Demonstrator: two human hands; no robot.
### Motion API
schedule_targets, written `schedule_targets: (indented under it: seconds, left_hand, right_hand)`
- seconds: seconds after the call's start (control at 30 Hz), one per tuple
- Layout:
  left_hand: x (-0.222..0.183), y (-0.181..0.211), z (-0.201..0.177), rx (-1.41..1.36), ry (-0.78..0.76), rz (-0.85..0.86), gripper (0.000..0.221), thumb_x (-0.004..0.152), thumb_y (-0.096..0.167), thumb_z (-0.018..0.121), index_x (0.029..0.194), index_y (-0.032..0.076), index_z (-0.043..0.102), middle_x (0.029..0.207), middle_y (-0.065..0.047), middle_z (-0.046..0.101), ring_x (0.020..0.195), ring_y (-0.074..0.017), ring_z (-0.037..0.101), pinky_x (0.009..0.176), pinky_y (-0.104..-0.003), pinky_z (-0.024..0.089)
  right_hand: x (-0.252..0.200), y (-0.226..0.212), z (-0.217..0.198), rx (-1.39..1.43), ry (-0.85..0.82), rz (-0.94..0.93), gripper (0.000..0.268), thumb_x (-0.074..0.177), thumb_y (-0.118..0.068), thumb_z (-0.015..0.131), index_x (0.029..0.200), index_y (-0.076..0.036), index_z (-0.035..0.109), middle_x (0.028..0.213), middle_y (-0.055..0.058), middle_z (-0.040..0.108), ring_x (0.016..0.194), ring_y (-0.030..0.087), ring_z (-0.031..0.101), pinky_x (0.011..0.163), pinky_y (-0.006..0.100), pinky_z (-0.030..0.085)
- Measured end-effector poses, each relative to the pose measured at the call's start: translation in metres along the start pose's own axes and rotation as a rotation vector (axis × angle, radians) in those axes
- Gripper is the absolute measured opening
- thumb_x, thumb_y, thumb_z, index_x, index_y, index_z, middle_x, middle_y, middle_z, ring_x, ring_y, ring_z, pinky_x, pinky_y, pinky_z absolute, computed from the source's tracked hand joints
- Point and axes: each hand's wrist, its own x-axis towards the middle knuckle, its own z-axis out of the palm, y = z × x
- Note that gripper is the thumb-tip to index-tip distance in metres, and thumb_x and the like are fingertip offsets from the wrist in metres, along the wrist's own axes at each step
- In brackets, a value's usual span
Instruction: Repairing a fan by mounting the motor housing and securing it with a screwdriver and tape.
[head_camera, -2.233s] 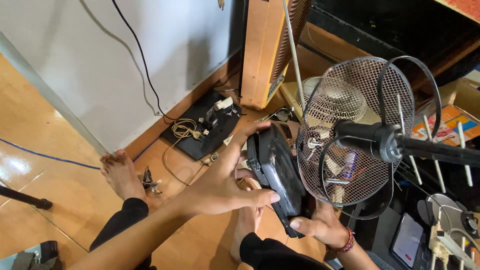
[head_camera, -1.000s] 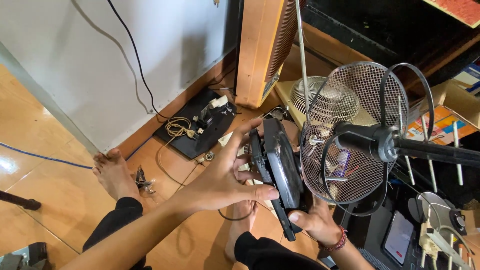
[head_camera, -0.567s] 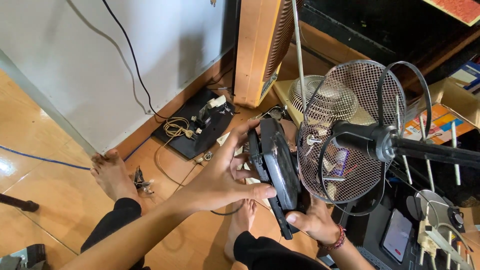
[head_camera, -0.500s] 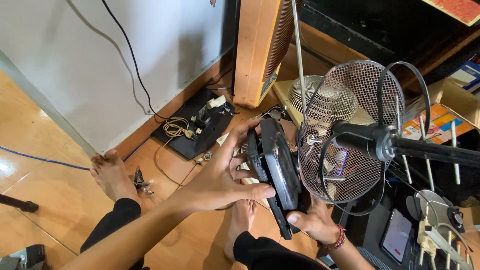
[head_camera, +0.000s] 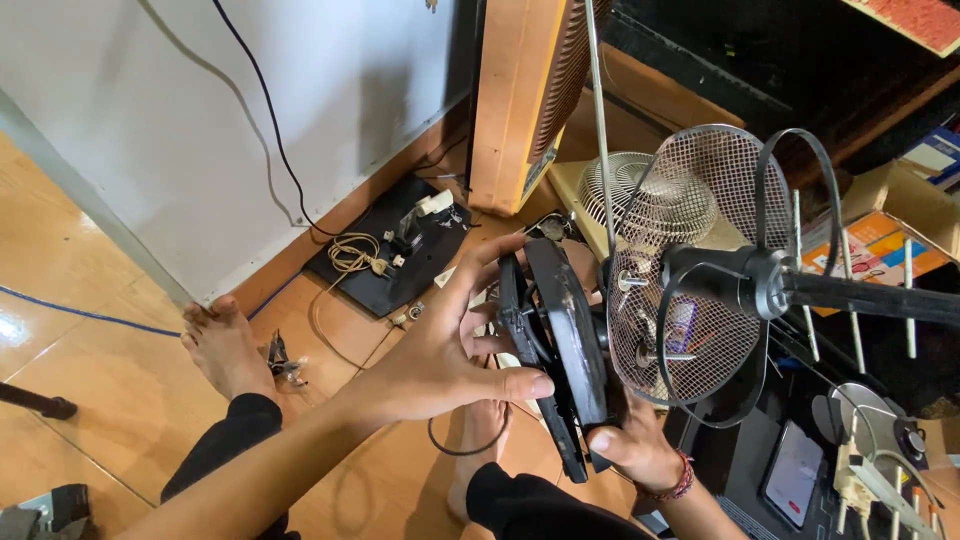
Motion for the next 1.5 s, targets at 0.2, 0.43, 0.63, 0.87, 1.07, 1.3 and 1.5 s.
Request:
schedule_targets:
  seconds: [0.2,0.43,0.63,0.87,1.07,1.3,1.5]
  left_hand:
    - [-0.001,0.014,0.010,0.098,0.027,0.007,0.109,0.065,0.026,0.086,0.153,0.011,0.023,0.151,-0.024,0.040,0.128,-0.0407,0.057,0.099,-0.051,0.059]
    - [-0.004,0.025,0.017,0.146,0.034,0.030,0.104,0.065,0.021,0.083,0.152,0.006,0.027,0.126,-0.021,0.058,0.107,-0.0292,0.064,0.079,-0.034,0.058]
    - [-0.006,0.024,0.017,0.121,0.037,-0.001,0.105,0.067,0.021,0.082,0.154,0.007,0.026,0.123,-0.021,0.061,0.106,-0.0270,0.064,0.082,-0.034,0.055]
    - [-0.005,0.011,0.005,0.034,-0.072,0.105,0.099,0.075,0.023,0.075,0.156,0.012,0.021,0.153,-0.019,0.036,0.137,-0.0372,0.044,0.110,-0.053,0.042]
    - [-0.004,0.011,0.002,-0.014,-0.070,0.181,0.092,0.078,0.023,0.070,0.156,0.009,0.023,0.151,-0.018,0.039,0.128,-0.0289,0.048,0.109,-0.048,0.040]
    - [-0.002,0.012,0.001,0.056,0.046,0.089,0.098,0.075,0.021,0.074,0.156,0.011,0.020,0.143,-0.020,0.040,0.122,-0.0308,0.056,0.099,-0.049,0.052]
    - [0.001,0.014,0.008,0.454,0.295,0.178,0.121,0.062,0.027,0.091,0.153,-0.001,0.017,0.136,-0.022,0.051,0.107,-0.0262,0.071,0.079,-0.035,0.059]
  right_hand:
    - [-0.006,0.006,-0.004,0.440,0.079,0.166,0.119,0.062,-0.054,0.087,0.152,0.007,0.038,0.152,0.020,0.051,0.138,0.034,0.047,0.116,0.050,0.033]
    - [0.000,-0.009,0.003,0.878,-0.056,0.025,0.094,0.083,-0.035,0.092,0.153,0.001,0.041,0.150,0.022,0.052,0.135,0.039,0.051,0.115,0.056,0.037]
    - [-0.007,0.004,-0.002,0.981,-0.095,0.036,0.090,0.088,-0.030,0.086,0.155,0.001,0.036,0.154,0.023,0.045,0.140,0.039,0.043,0.117,0.053,0.031]
    - [-0.004,-0.002,-0.001,1.038,-0.119,0.000,0.082,0.090,-0.024,0.086,0.153,0.000,0.040,0.152,0.022,0.048,0.139,0.039,0.045,0.118,0.054,0.032]
    - [-0.003,-0.006,0.000,0.957,-0.028,0.016,0.090,0.084,-0.025,0.091,0.154,-0.001,0.039,0.152,0.022,0.049,0.139,0.041,0.045,0.117,0.056,0.033]
    - [0.007,-0.026,0.007,0.799,-0.004,-0.022,0.096,0.082,-0.034,0.088,0.155,0.001,0.036,0.151,0.023,0.051,0.137,0.039,0.052,0.116,0.054,0.040]
    - [0.003,0.004,0.001,0.779,0.051,-0.072,0.096,0.083,-0.034,0.088,0.154,0.003,0.035,0.148,0.025,0.052,0.133,0.040,0.053,0.114,0.057,0.041]
